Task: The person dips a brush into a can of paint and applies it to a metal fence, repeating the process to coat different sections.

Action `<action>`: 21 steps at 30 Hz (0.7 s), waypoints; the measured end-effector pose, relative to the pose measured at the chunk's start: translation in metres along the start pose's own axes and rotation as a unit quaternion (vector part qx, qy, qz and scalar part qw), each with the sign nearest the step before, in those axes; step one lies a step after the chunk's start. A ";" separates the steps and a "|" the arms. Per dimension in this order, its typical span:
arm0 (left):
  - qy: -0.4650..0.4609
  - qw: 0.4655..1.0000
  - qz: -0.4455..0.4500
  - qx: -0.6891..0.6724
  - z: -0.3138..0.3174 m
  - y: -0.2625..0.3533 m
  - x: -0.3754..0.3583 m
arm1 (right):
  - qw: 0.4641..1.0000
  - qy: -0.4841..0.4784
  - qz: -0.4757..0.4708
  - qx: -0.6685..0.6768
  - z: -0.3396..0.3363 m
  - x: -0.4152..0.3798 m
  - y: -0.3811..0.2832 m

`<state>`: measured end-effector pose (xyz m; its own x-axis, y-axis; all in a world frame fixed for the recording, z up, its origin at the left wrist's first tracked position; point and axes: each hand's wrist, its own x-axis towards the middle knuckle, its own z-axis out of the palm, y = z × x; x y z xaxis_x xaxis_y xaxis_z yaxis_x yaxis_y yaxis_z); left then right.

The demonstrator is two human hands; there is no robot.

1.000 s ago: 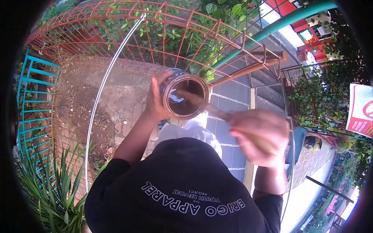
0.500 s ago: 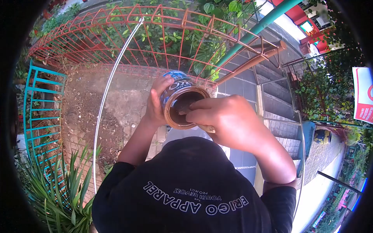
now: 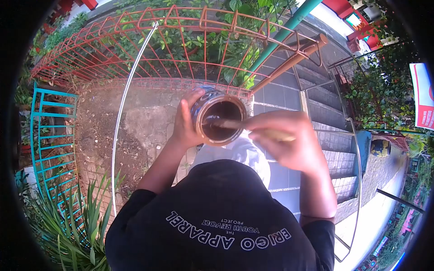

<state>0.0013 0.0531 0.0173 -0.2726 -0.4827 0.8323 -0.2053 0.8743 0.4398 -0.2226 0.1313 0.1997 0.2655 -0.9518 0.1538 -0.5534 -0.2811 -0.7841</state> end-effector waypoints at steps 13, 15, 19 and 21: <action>-0.061 0.993 -0.077 0.068 0.074 0.036 0.030 | 0.804 0.351 0.171 0.448 -0.036 -0.092 0.133; -0.086 0.991 -0.057 0.085 0.091 0.041 0.039 | 0.828 0.355 0.151 0.408 -0.048 -0.109 0.139; -0.110 0.990 -0.025 0.088 0.131 0.054 0.060 | 0.891 0.331 0.135 0.279 -0.085 -0.132 0.133; -0.117 0.988 -0.014 0.098 0.147 0.060 0.067 | 0.928 0.292 0.125 0.195 -0.107 -0.145 0.138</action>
<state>-0.1671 0.0658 0.0502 -0.4686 -0.5258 0.7099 -0.3879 0.8444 0.3694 -0.4222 0.2172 0.1338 -0.3682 -0.9178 0.1487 -0.1828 -0.0854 -0.9794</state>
